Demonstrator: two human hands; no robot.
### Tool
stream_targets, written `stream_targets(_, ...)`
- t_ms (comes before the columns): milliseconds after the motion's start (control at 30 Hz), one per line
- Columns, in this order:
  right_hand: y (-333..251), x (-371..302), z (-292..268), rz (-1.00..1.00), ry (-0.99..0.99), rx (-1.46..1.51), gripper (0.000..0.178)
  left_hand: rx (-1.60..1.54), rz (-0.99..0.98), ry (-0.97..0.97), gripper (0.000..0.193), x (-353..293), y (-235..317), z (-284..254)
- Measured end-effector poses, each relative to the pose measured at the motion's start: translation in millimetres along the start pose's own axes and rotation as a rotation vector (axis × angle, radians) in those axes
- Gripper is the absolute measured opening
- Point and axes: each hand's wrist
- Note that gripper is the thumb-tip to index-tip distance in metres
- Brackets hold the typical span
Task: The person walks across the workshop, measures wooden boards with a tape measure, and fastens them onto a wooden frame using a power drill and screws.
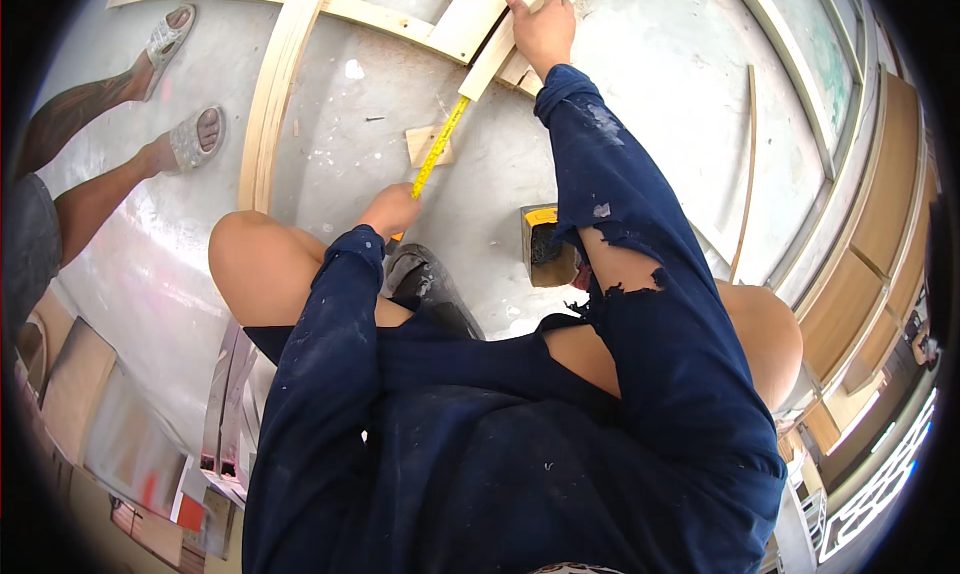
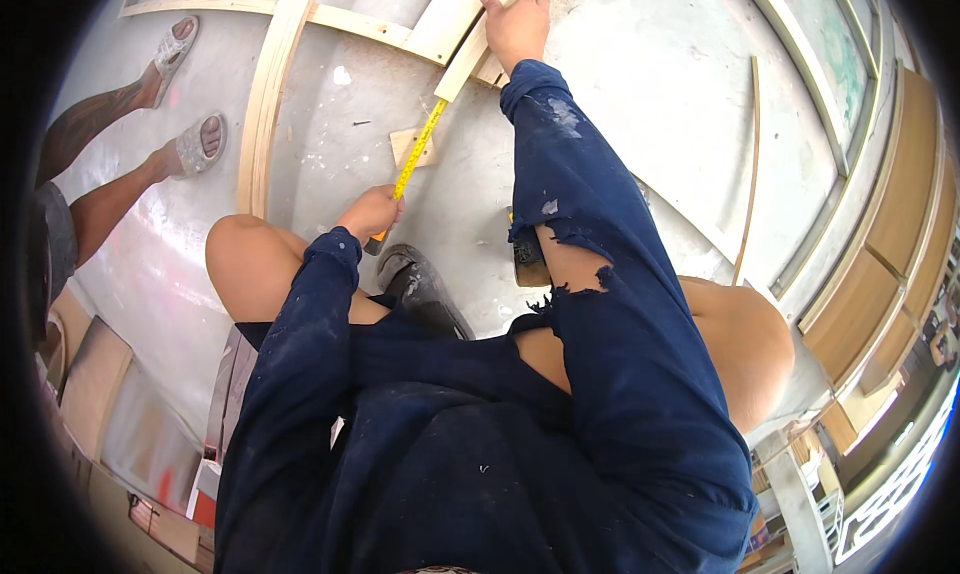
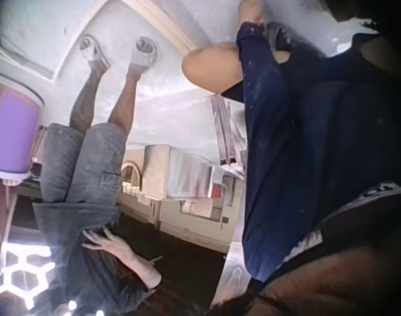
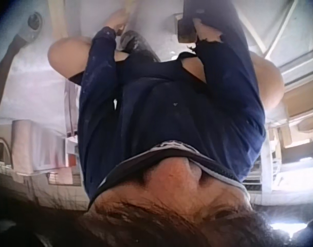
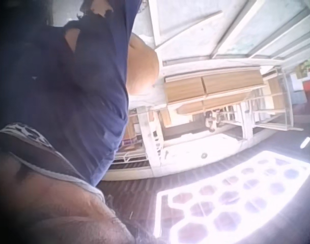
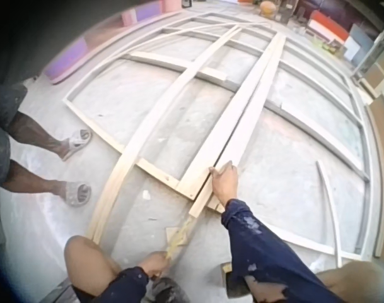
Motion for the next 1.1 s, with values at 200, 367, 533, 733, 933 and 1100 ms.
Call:
stream_targets(200, 13, 3, 6, -0.089, 0.057, -0.032, 0.080, -0.017, -0.043, 0.005, 0.028, 0, 3, -1)
stream_targets(367, 14, 2, 7, -0.098, 0.062, -0.034, 0.078, -0.018, -0.045, 0.013, 0.028, 3, -1, -1)
stream_targets(533, 2, -1, 0, -0.035, 0.008, -0.024, 0.078, -0.039, -0.066, 0.005, 0.027, 7, -6, 0)
stream_targets(733, -4, -2, -6, 0.025, -0.057, -0.004, 0.077, -0.001, -0.012, -0.017, 0.015, 7, -6, -2)
stream_targets(933, -7, -3, -2, 0.032, -0.053, -0.013, 0.077, 0.000, -0.025, -0.023, 0.014, 6, -4, -5)
stream_targets(1100, 3, -2, -1, 0.002, -0.046, -0.049, 0.076, 0.203, 0.000, 0.022, 0.022, -1, 15, -2)
Point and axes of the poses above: each hand's wrist, its own x-axis towards the middle knuckle, its own z-axis out of the palm, y = z × x, and after that the axes turned 1 degree about z, right-handed
